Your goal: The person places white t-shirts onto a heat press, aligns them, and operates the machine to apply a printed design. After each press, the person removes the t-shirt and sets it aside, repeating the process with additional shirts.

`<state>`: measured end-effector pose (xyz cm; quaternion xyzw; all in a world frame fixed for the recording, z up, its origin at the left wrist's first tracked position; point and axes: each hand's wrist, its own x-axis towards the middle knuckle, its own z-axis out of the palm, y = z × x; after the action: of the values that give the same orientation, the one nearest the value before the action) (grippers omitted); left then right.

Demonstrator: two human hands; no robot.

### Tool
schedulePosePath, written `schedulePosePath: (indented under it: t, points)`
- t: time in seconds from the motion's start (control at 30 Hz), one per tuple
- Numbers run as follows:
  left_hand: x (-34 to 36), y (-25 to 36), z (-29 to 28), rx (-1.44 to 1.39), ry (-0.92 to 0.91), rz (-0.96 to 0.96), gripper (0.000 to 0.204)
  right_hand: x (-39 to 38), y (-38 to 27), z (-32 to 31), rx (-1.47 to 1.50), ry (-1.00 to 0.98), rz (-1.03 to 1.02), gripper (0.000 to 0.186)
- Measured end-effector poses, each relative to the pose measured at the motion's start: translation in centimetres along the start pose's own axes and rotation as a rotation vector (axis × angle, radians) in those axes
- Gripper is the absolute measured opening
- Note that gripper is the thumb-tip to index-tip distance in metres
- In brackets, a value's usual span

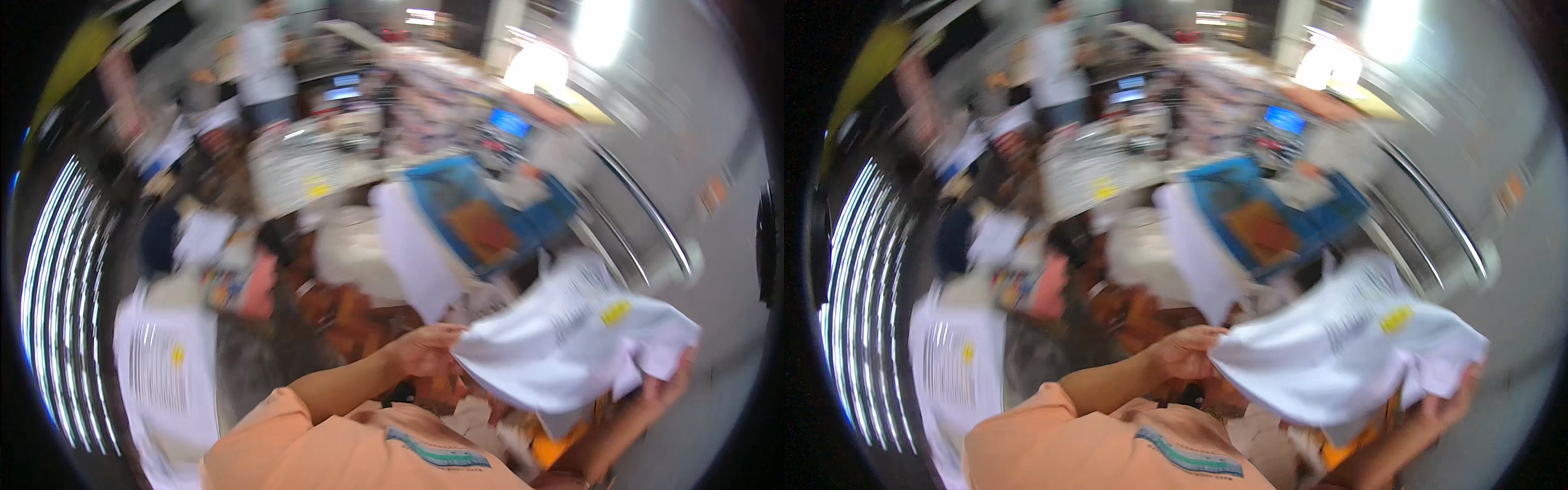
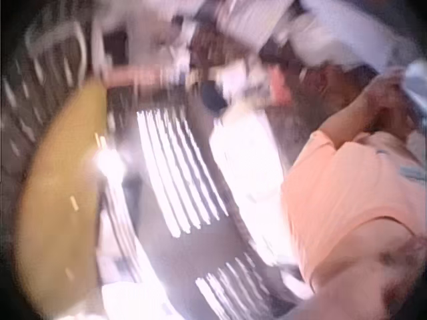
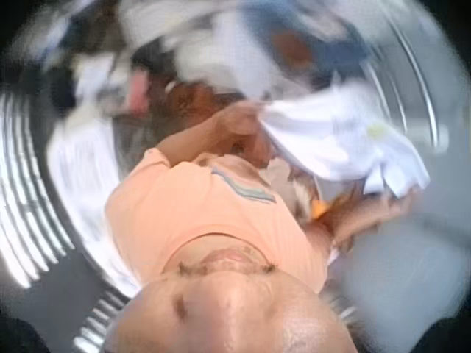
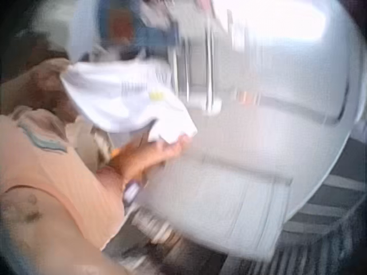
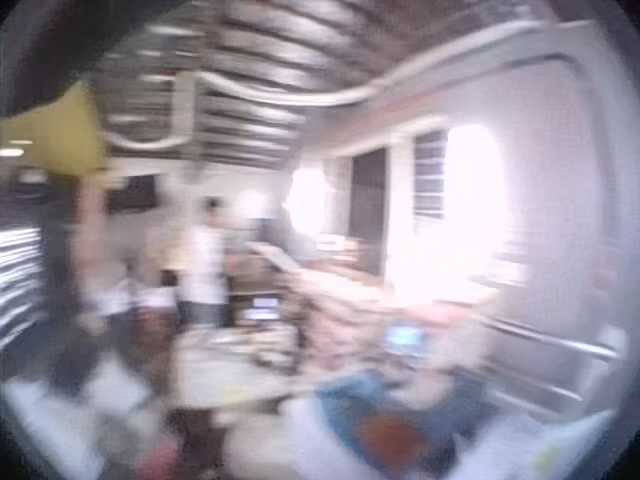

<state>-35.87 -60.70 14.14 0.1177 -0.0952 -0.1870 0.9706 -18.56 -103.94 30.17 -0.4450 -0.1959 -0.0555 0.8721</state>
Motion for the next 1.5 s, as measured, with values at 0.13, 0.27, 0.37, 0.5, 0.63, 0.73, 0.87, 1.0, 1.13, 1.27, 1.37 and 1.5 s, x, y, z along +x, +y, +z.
schedulePosePath:
  t: [0.13, 0.27, 0.37, 0.5, 0.63, 0.73, 0.87, 1.0, 1.13, 1.27, 1.37, 1.5]
  points:
    - [-14.8, -2.0, 3.6, 0.106, 0.059, 0.526, 0.038, 10.6, 1.3, 14.8, -0.646, -0.554, -0.195, 0.059]
    - [-34.5, -5.9, 12.8, 0.451, 0.410, 1.392, 0.043, 2.1, 11.1, 42.5, -0.273, -0.986, 0.190, 0.054]
    - [-47.4, -14.1, 23.2, 0.813, 0.573, 2.101, 0.039, -8.9, 12.5, 56.8, 0.318, -1.358, 0.613, 0.041]
    - [-56.7, -26.4, 39.8, 1.371, 0.688, 2.582, 0.044, -25.1, 10.4, 68.8, 0.748, -1.754, 0.947, 0.025]
    - [-59.6, -40.0, 45.2, 1.166, 1.047, 3.111, 0.045, -44.8, 10.2, 72.3, 0.687, -1.838, 1.135, 0.024]
    - [-60.2, -50.3, 42.6, 1.205, 1.254, 3.019, 0.045, -53.6, 11.6, 68.2, 0.659, -1.842, 1.351, 0.006]
    - [-51.8, -60.6, 34.0, 0.862, 1.550, 2.960, 0.045, -58.4, 17.3, 59.1, 0.517, -2.077, 1.488, 0.023]
    - [-42.6, -70.1, 30.5, 0.721, 4.009, 0.766, 0.030, -57.4, 16.5, 54.4, 0.670, -2.115, 1.386, 0.023]
    - [-41.6, -67.1, 37.3, 1.070, 2.951, 2.251, 0.032, -56.5, 8.6, 59.5, 1.387, -1.980, 1.327, 0.010]
    - [-52.2, -62.6, 38.2, 0.759, 2.294, 2.248, 0.034, -64.8, 6.2, 63.4, 0.671, -2.172, 1.355, 0.022]
    - [-62.6, -67.6, 39.1, 0.470, 2.843, 2.277, 0.031, -72.7, 8.0, 69.6, 0.538, -2.168, 1.072, 0.016]
    - [-57.5, -61.9, 48.6, 1.228, 1.882, 3.181, 0.032, -69.9, -0.1, 73.0, 1.163, -1.700, 1.249, 0.018]
